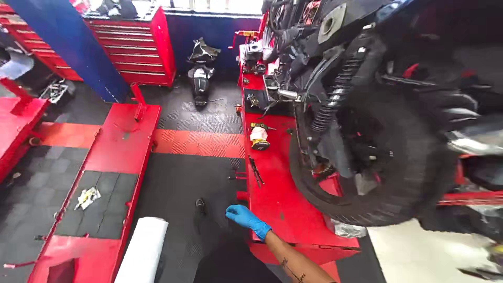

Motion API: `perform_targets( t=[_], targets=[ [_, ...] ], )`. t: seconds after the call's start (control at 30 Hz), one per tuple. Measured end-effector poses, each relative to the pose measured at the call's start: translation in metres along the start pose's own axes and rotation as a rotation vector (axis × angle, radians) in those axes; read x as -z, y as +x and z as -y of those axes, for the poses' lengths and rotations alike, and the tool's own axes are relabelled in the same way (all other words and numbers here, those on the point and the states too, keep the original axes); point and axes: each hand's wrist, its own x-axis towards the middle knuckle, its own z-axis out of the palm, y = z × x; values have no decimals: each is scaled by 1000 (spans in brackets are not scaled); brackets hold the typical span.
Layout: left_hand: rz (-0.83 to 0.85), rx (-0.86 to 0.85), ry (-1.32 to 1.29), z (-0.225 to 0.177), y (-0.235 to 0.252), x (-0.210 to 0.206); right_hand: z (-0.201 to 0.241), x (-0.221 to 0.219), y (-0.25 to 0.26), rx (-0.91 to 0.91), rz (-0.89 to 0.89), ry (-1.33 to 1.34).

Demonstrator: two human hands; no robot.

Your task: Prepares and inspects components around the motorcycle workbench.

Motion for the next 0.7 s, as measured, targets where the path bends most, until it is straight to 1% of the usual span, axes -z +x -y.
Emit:
perform_targets(
  t=[0.07,0.1,0.17,0.27,0.33,0.4,0.47,0.53,0.63,0.7],
  targets=[
    [36,78,-20,-38,53,-40,26,11,53,-1,-15,1],
    [44,98,-58,-48,79,-56,44,18,76,5,-17,6],
    [80,51,-76,-49,135,-82,86,35,118,28,-18,20],
    [141,-6,-58,-83,215,-115,148,65,165,64,-38,34],
    [193,-83,-54,-105,274,-139,176,85,198,73,-53,61],
    [267,-126,-69,-122,333,-162,191,101,231,53,-90,106],
    [328,-121,-74,-135,394,-189,194,115,264,-11,-154,144],
    [398,-107,-45,-150,460,-220,192,127,296,-99,-231,174],
    [505,-178,-14,-166,560,-276,192,146,339,-241,-351,221],
    [594,-237,11,-181,620,-306,207,152,359,-340,-412,279]
  ],
)
